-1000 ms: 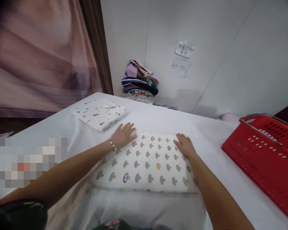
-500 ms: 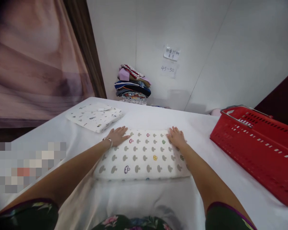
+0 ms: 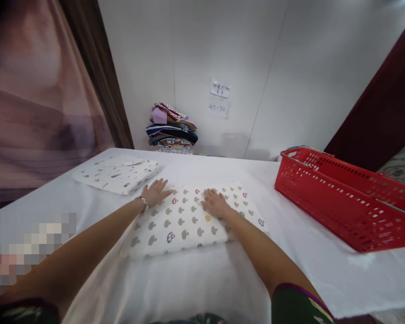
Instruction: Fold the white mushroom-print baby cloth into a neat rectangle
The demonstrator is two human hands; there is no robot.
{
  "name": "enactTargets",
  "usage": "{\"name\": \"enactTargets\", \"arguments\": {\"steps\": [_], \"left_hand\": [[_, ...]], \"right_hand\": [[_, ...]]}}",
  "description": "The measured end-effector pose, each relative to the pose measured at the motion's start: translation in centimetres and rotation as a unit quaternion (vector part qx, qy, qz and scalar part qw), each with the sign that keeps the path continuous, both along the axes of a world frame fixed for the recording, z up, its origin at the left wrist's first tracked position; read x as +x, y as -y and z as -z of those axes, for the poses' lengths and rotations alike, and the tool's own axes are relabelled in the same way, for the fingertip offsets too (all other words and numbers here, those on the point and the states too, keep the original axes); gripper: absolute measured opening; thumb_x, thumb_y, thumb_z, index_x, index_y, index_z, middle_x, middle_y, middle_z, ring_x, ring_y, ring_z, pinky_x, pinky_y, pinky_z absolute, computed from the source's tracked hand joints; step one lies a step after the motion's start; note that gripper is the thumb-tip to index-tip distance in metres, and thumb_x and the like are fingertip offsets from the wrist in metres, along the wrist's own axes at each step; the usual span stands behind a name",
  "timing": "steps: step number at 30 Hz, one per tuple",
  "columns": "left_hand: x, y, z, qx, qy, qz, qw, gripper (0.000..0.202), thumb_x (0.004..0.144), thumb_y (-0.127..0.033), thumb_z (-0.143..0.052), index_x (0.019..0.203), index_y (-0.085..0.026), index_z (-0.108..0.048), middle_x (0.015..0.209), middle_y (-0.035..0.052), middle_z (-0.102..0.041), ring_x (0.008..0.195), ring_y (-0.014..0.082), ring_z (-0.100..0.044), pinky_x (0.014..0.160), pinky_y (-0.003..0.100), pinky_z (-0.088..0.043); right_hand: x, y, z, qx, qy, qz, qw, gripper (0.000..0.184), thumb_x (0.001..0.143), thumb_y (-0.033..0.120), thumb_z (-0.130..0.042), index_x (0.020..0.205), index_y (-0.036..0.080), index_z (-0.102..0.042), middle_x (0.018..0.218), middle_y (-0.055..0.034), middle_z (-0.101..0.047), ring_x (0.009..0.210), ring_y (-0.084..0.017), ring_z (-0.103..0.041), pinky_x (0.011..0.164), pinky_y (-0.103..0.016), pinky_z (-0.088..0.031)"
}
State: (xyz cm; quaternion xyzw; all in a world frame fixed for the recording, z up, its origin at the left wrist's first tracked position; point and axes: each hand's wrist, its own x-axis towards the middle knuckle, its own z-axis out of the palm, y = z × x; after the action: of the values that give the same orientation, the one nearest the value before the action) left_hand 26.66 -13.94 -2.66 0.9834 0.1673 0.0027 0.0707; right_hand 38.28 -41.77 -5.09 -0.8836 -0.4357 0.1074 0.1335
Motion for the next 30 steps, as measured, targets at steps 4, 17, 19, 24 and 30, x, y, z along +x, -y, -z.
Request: {"name": "enactTargets", "arguments": {"steps": [4, 17, 19, 24, 30], "left_hand": [[-3.2, 2.2, -0.8, 0.026, 0.025, 0.056, 0.998, 0.073, 0.081, -0.066, -0.020, 0.140, -0.023, -0.029, 0.147, 0.0055, -0.023, 0.136, 0.0274, -0.014, 0.107, 0.050, -0.011], [-6.4, 2.0, 2.5, 0.025, 0.025, 0.053, 0.998, 0.073, 0.080, -0.065, -0.026, 0.138, -0.022, -0.034, 0.147, 0.0043, -0.022, 0.136, 0.0271, -0.012, 0.108, 0.050, -0.008], [-6.5, 2.0, 2.8, 0.025, 0.029, 0.054, 0.998, 0.073, 0.080, -0.065, -0.026, 0.138, -0.021, -0.034, 0.147, 0.0043, -0.022, 0.136, 0.0269, -0.012, 0.108, 0.050, -0.007], [-6.7, 2.1, 2.9, 0.027, 0.043, 0.053, 0.997, 0.071, 0.081, -0.064, -0.027, 0.137, -0.022, -0.035, 0.146, 0.0044, -0.023, 0.136, 0.0275, -0.013, 0.108, 0.051, -0.008], [-7.1, 2.5, 2.2, 0.036, 0.043, 0.043, 0.997, 0.069, 0.081, -0.062, -0.027, 0.137, -0.023, -0.036, 0.146, 0.0038, -0.024, 0.136, 0.0261, -0.016, 0.108, 0.050, -0.010]], "right_hand": [[1.8, 3.0, 0.4, 0.004, 0.046, 0.040, 0.998, 0.061, 0.089, 0.057, -0.022, 0.143, 0.028, -0.017, 0.150, -0.0019, -0.008, 0.137, -0.020, -0.001, 0.108, -0.042, -0.001], [2.4, 8.7, -0.8, -0.091, 0.057, 0.178, 0.978, 0.060, 0.088, 0.056, -0.022, 0.139, 0.024, -0.028, 0.149, -0.0037, -0.015, 0.136, -0.022, -0.009, 0.107, -0.045, -0.008], [2.3, 8.1, -1.4, -0.098, 0.052, 0.178, 0.978, 0.060, 0.088, 0.054, -0.021, 0.139, 0.023, -0.029, 0.149, -0.0049, -0.015, 0.136, -0.022, -0.009, 0.107, -0.045, -0.009], [3.8, 6.2, -1.7, -0.064, 0.105, 0.165, 0.979, 0.054, 0.090, 0.046, -0.025, 0.137, 0.020, -0.033, 0.146, -0.0073, -0.025, 0.135, -0.021, -0.015, 0.106, -0.043, -0.012], [8.4, 5.2, -1.2, -0.008, 0.168, 0.178, 0.970, 0.041, 0.089, 0.023, -0.028, 0.119, 0.019, -0.055, 0.128, -0.0060, -0.051, 0.119, -0.019, -0.040, 0.100, -0.033, -0.026]]}}
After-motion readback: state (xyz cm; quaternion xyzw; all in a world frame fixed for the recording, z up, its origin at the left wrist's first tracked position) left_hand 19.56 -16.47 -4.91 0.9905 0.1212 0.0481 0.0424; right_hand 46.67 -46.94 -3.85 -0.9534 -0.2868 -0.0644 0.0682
